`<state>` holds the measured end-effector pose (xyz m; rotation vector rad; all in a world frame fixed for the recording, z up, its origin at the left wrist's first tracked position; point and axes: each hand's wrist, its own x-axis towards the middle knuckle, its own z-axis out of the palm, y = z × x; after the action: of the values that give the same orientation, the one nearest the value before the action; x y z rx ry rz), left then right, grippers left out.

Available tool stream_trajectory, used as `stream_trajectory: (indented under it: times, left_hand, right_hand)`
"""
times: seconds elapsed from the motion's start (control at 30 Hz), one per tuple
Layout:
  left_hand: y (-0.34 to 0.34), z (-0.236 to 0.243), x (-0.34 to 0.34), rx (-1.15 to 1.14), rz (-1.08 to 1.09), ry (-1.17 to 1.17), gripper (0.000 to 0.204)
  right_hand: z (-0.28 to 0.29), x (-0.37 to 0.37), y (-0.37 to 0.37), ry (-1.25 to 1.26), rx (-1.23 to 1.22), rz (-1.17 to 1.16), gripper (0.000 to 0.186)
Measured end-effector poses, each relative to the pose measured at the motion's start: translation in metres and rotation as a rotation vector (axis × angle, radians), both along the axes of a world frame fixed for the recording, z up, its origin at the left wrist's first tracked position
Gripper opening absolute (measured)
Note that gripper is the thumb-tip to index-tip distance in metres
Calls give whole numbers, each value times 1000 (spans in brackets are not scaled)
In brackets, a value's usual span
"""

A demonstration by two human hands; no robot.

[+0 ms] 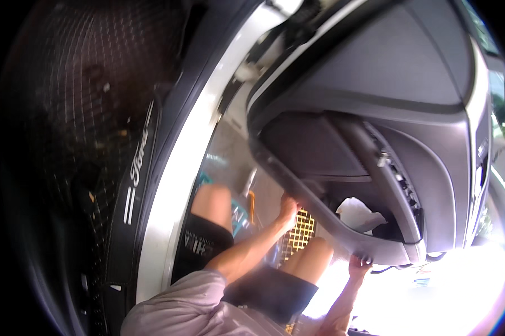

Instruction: The person removes components from an interior car door panel using a screwdriver and socket wrench, then pulls the panel away from the frame.

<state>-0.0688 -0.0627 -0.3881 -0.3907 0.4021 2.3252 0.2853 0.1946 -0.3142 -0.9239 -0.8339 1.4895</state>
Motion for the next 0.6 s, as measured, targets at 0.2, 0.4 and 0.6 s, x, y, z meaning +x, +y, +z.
stream_trajectory:
  times: [0.2, 0.4, 0.6]
  left_hand:
    - [-16, 37, 9, 76, 12, 4, 27]
    - [-12, 22, -6, 31, -16, 80, 40]
    - [-25, 29, -23, 46, -119, 170, 46]
  right_hand:
    - [103, -110, -213, -1481, 1268, -373, 39]
    - [108, -285, -275, -1503, 1593, 276, 50]
    - [106, -306, -277, -1744, 1443, 315, 83]
